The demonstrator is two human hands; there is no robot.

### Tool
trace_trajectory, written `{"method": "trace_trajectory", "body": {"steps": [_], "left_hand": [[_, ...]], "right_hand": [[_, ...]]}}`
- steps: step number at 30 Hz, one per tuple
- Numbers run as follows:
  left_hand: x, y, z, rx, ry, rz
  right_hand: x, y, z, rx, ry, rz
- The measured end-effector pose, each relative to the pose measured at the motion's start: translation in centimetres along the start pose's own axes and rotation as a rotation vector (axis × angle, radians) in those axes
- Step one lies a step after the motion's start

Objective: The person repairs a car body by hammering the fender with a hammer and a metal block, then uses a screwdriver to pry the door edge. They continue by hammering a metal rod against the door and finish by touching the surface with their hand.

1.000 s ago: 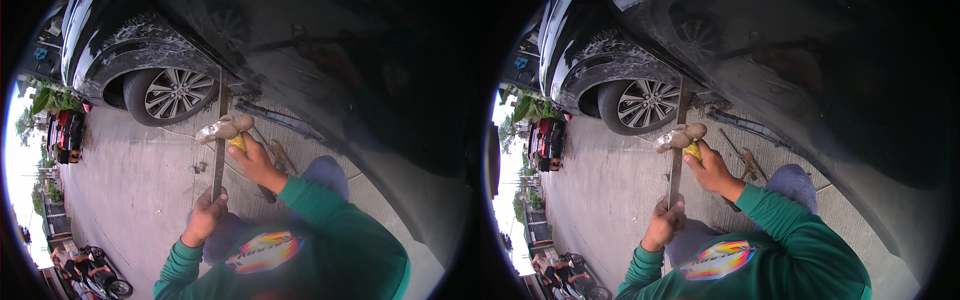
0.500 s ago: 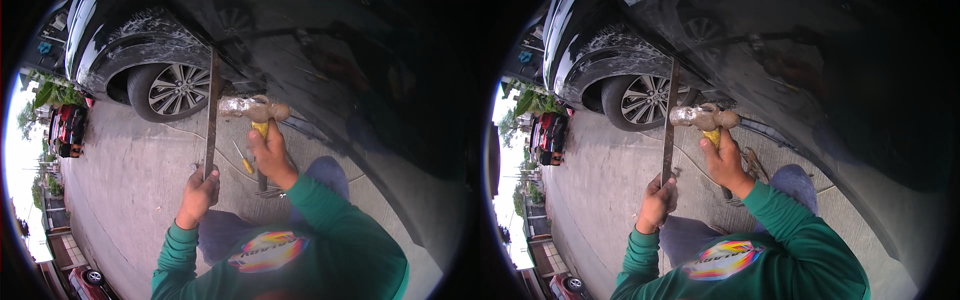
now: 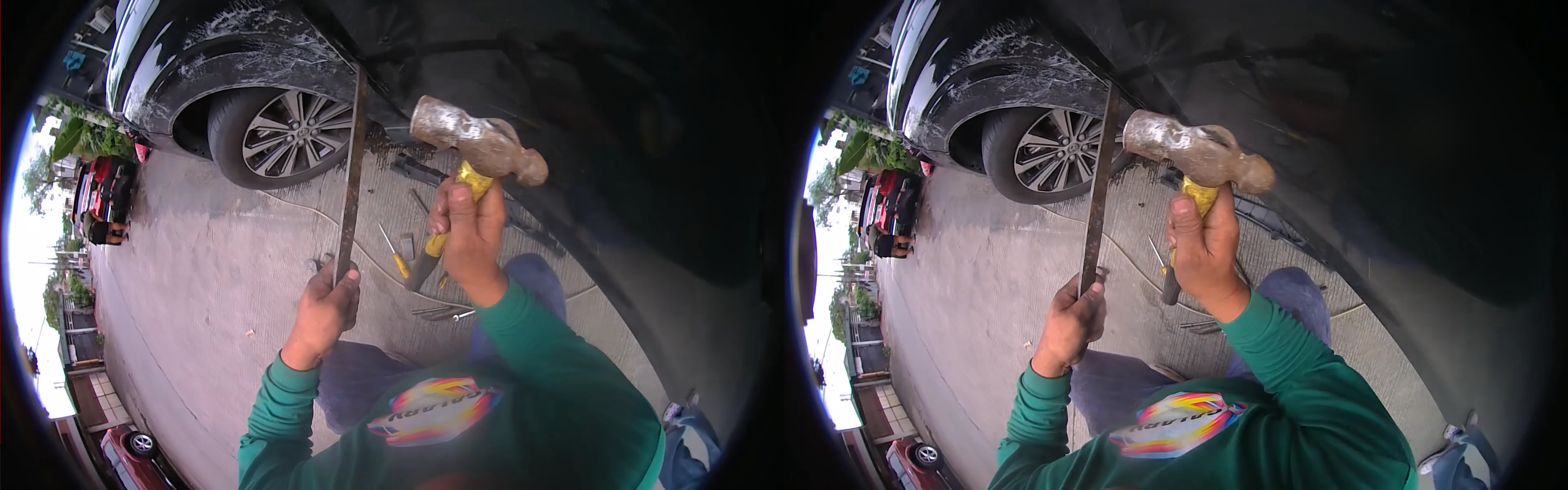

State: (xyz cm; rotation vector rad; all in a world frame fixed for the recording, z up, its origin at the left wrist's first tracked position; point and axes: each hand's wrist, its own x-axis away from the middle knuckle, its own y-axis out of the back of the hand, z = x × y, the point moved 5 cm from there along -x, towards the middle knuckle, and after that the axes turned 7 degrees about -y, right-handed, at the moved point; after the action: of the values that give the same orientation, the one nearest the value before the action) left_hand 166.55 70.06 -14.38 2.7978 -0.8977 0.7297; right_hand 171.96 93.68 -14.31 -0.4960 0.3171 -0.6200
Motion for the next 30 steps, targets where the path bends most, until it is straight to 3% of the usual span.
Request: {"method": "trace_trajectory", "body": {"steps": [1, 3, 4, 6, 7, 8, 9, 11, 16, 22, 26, 28, 30], "left_hand": [[0.0, 0.2, 0.3, 0.008, 0.009, -0.005], [-0.1, 0.4, 0.4, -0.037, -0.007, 0.011], [0.0, 0.3, 0.3, -0.034, -0.006, 0.010], [0.7, -0.1, 0.2, -0.014, 0.013, -0.002], [0.2, 2.7, -1.0, -0.486, -0.159, -0.070], [3.0, 1.9, -0.4, -0.313, -0.051, -0.005], [4.9, 1.0, 0.3, -0.136, 0.044, 0.072], [6.8, 1.7, 1.6, -0.142, 0.082, 0.072], [5.2, 0.4, 1.3, -0.252, 0.006, 0.105], [2.6, 0.6, -0.5, -0.207, -0.039, -0.005], [1.1, 0.4, -1.5, -0.207, -0.077, -0.034], [0.8, 0.4, -1.3, -0.142, -0.054, -0.032], [0.5, 0.3, -1.0, -0.073, -0.031, -0.032]], "right_hand": [[0.0, 0.1, 0.6, 0.004, -0.012, 0.002], [0.2, 0.9, 3.1, -0.078, 0.393, -0.062], [0.0, 1.5, 1.7, -0.068, 0.406, -0.045], [-0.6, -0.6, -4.9, 0.565, 0.141, -0.103], [-0.8, 1.6, -8.4, 0.560, -0.209, -0.012], [-0.9, 2.9, -10.9, 0.532, -0.551, 0.075], [-1.8, 3.2, -10.2, 0.534, -0.518, 0.056], [1.6, 2.5, -8.8, 0.768, -0.309, 0.080], [1.8, 2.6, -10.1, 0.560, -0.381, 0.104], [0.7, 1.7, -6.9, 0.564, -0.255, 0.103], [0.7, 1.6, -6.1, 0.572, -0.308, 0.120], [0.6, 1.7, -5.8, 0.536, -0.142, 0.054], [0.7, 2.2, -4.9, 0.403, -0.139, 0.050]]}}
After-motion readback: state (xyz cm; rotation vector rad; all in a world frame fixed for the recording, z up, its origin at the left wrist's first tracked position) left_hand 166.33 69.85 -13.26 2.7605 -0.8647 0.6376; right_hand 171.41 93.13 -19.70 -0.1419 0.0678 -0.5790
